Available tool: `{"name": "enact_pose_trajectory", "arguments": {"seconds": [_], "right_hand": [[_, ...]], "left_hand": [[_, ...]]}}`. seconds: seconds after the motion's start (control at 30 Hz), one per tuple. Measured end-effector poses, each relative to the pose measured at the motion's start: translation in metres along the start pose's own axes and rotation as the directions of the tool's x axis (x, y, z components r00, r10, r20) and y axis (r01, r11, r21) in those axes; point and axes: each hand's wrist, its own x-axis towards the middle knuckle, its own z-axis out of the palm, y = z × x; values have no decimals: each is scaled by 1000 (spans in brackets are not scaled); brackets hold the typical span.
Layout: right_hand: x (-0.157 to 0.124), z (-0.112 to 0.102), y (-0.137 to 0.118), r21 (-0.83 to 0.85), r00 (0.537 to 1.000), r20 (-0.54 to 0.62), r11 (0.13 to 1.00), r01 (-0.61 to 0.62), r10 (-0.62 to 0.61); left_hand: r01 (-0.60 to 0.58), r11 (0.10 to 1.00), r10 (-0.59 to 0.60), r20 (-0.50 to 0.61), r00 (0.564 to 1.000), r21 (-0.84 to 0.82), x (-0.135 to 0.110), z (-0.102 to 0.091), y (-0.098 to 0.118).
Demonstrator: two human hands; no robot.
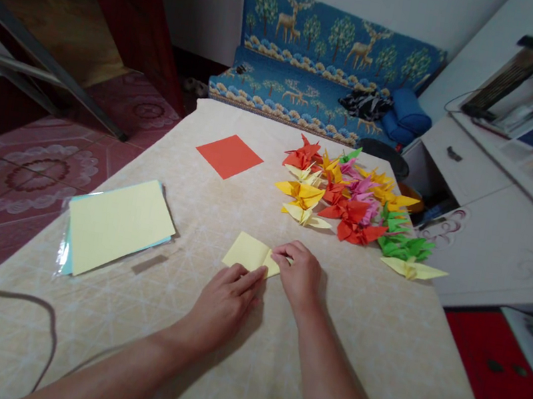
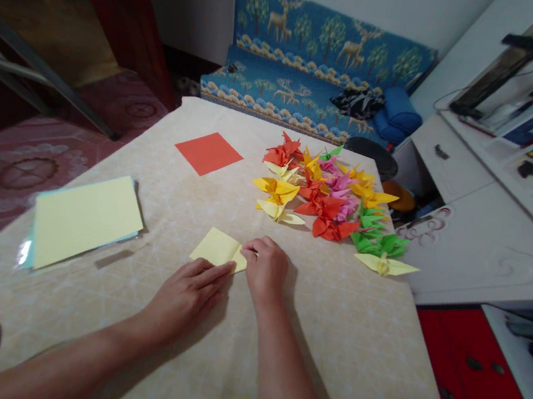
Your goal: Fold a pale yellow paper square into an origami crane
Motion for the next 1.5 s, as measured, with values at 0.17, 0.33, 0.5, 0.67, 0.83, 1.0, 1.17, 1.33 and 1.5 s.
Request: {"name": "enact_pose_trajectory", "arguments": {"seconds": [0.17,0.33,0.5,0.67,0.83,1.0,1.17,1.33,1.5], "right_hand": [[0,3,3,8,1000,-16,1000,-11,11],[-1,8,8,59,999,-44,998,5,-3],[-3,8,7,59,998,-62,998,10,-7],[-3,8,5,31,998,-69,1000,-2,4],[-3,7,5,11,998,-57,1000,-3,4],[-3,6,5,13,999,-51,1000,-11,11],[-2,6,4,7,999,-41,1000,-21,22],[-2,6,3,3,998,-54,1000,-17,17],[-3,7,4,17,998,-59,1000,-1,2]], "left_hand": [[-19,999,18,-56,998,-26,0,0,0],[-22,999,20,-41,999,-34,-2,0,-1],[-13,1000,13,-6,1000,-9,-2,0,0],[-34,999,34,17,999,27,-9,1,3],[-111,993,109,28,994,52,-21,7,8],[-127,986,128,3,992,106,-25,9,11],[-18,1000,20,-94,995,17,-20,-1,9],[-42,999,39,-118,992,-19,-2,-4,7],[5,999,-4,40,999,-36,10,6,7]]}}
